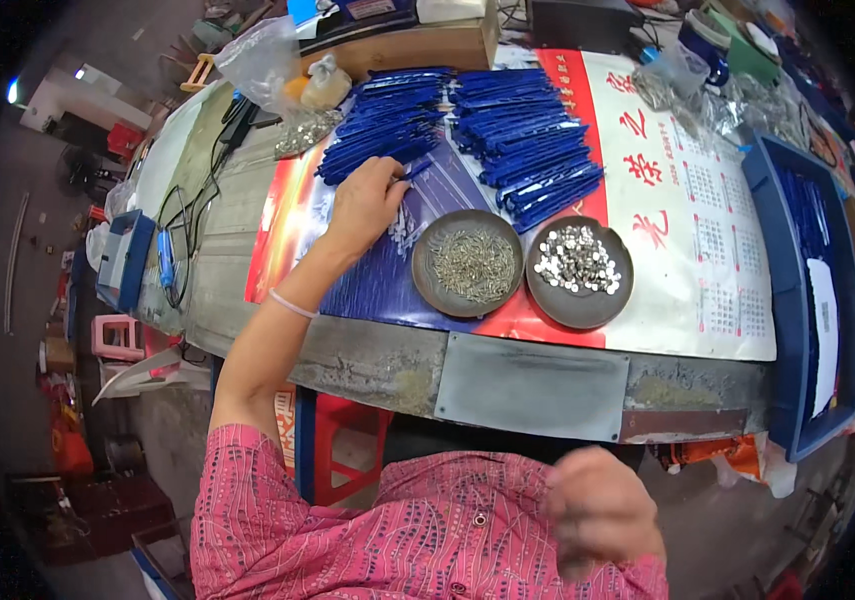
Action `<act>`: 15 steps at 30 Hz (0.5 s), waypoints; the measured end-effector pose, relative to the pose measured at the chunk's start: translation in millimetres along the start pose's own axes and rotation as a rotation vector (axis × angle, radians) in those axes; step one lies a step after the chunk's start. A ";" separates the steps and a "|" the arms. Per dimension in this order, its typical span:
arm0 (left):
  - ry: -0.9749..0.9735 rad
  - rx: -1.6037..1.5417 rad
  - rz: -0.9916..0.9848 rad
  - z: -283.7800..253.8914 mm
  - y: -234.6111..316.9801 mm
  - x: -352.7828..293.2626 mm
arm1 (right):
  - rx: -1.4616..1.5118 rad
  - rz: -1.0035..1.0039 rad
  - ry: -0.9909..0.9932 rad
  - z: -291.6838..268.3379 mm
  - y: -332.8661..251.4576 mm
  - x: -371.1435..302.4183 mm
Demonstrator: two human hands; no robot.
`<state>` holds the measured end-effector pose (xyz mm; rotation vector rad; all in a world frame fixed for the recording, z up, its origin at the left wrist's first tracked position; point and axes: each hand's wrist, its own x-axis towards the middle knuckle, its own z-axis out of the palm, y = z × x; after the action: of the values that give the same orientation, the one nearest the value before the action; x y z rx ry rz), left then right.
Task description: Assembling small blue plastic components with tiny metal parts at a workbench.
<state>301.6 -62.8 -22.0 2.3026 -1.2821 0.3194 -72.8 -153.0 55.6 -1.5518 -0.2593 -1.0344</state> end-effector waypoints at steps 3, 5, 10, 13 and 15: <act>-0.064 0.058 0.029 -5.4 14.9 -0.8 | -0.322 -0.053 -0.205 -5.1 -23.2 46.0; -0.048 0.121 0.086 -3.1 16.4 -4.9 | -0.781 0.137 -0.567 16.9 -36.3 84.7; -0.031 0.319 0.194 14.0 27.7 1.3 | -0.929 0.193 -1.211 54.5 -83.9 128.9; -0.011 0.417 0.239 14.3 35.7 -6.0 | -1.041 0.170 -1.395 66.5 -115.4 162.9; 0.040 0.436 0.247 10.5 31.8 -13.7 | -1.085 0.128 -1.469 63.9 -119.5 168.7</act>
<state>267.1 -72.3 -27.4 2.4646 -1.6084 0.7945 -25.7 -125.9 265.1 -3.0522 -0.6183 0.4199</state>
